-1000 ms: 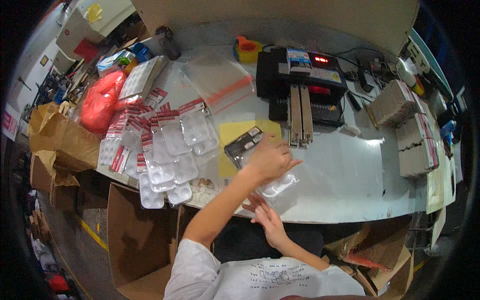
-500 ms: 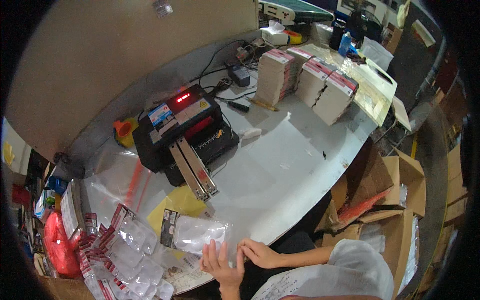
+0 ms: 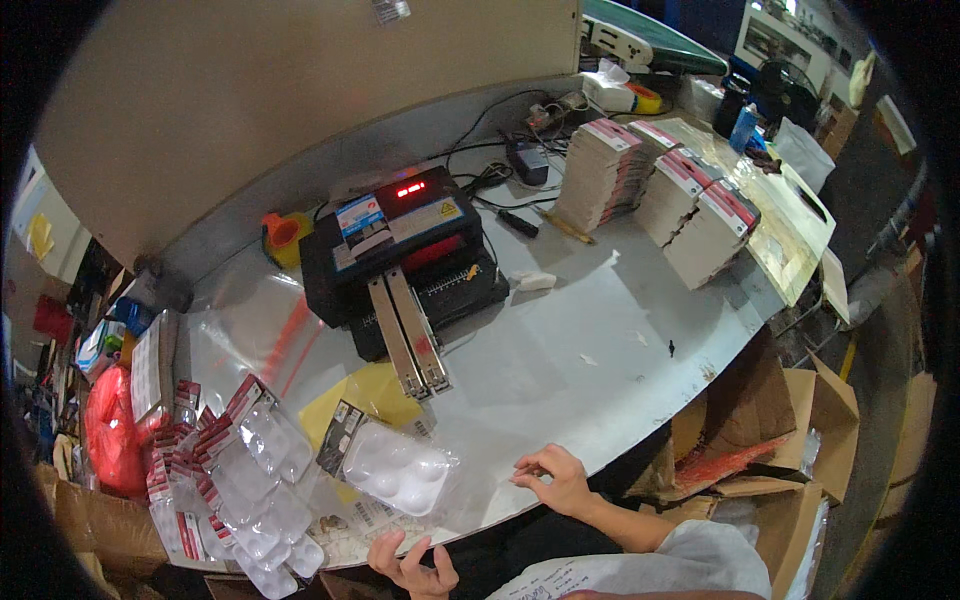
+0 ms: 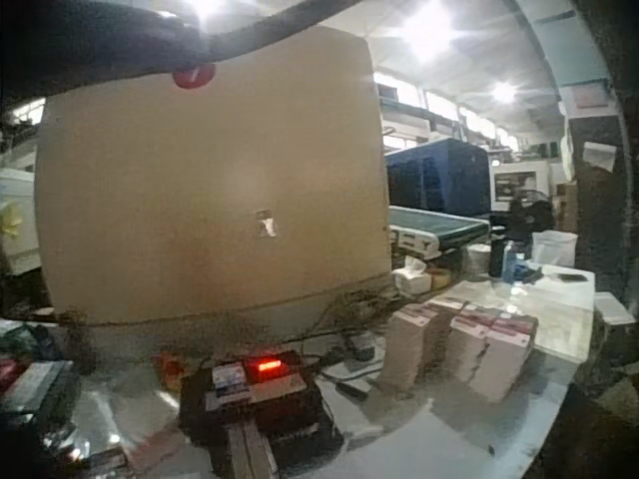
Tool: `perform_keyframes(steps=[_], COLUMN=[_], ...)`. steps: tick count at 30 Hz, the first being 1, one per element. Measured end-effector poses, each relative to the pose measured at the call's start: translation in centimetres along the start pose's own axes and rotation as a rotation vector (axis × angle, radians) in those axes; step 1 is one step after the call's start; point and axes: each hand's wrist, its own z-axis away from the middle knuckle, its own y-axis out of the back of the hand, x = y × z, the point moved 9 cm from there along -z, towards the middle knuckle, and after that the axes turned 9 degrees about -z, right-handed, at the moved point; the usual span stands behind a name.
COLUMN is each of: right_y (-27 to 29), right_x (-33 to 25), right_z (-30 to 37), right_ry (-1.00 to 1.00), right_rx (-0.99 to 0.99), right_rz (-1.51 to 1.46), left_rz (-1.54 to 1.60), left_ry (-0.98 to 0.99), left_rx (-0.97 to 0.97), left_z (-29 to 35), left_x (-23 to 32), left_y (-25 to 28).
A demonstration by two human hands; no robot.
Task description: The person repeatedly picks white plastic mixing palettes and red Artix header cards, inserts the palettes into clear plastic sleeves, and seals them using a heat-sealing machine. The sealed units are stacked on the table and later bundled into a larger clear bag.
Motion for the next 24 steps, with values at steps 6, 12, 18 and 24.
perform_keyframes(steps=[6,12,18,24], right_y=[-0.3,-0.9,-1.3,-1.6], right_x=[-2.0,-2.8,-3.4,-3.7], right_z=[-0.1,0.2,0.3,0.2], right_ry=[0.243,0.334,0.389,0.402], right_rx=[0.009,0.035,0.051,0.057], right_rz=[0.251,0.332,0.406,0.481], left_rz=[0.05,0.04,0.05,0.007], left_ry=[0.142,0.36,0.419,0.484], left_rx=[-0.098,-0.13,-0.094,-0.057], left_z=[2.4,3.8,4.3,4.8], left_x=[-1.2,-2.8,-4.0,-5.8], left_y=[0.1,-0.1,0.2,0.1])
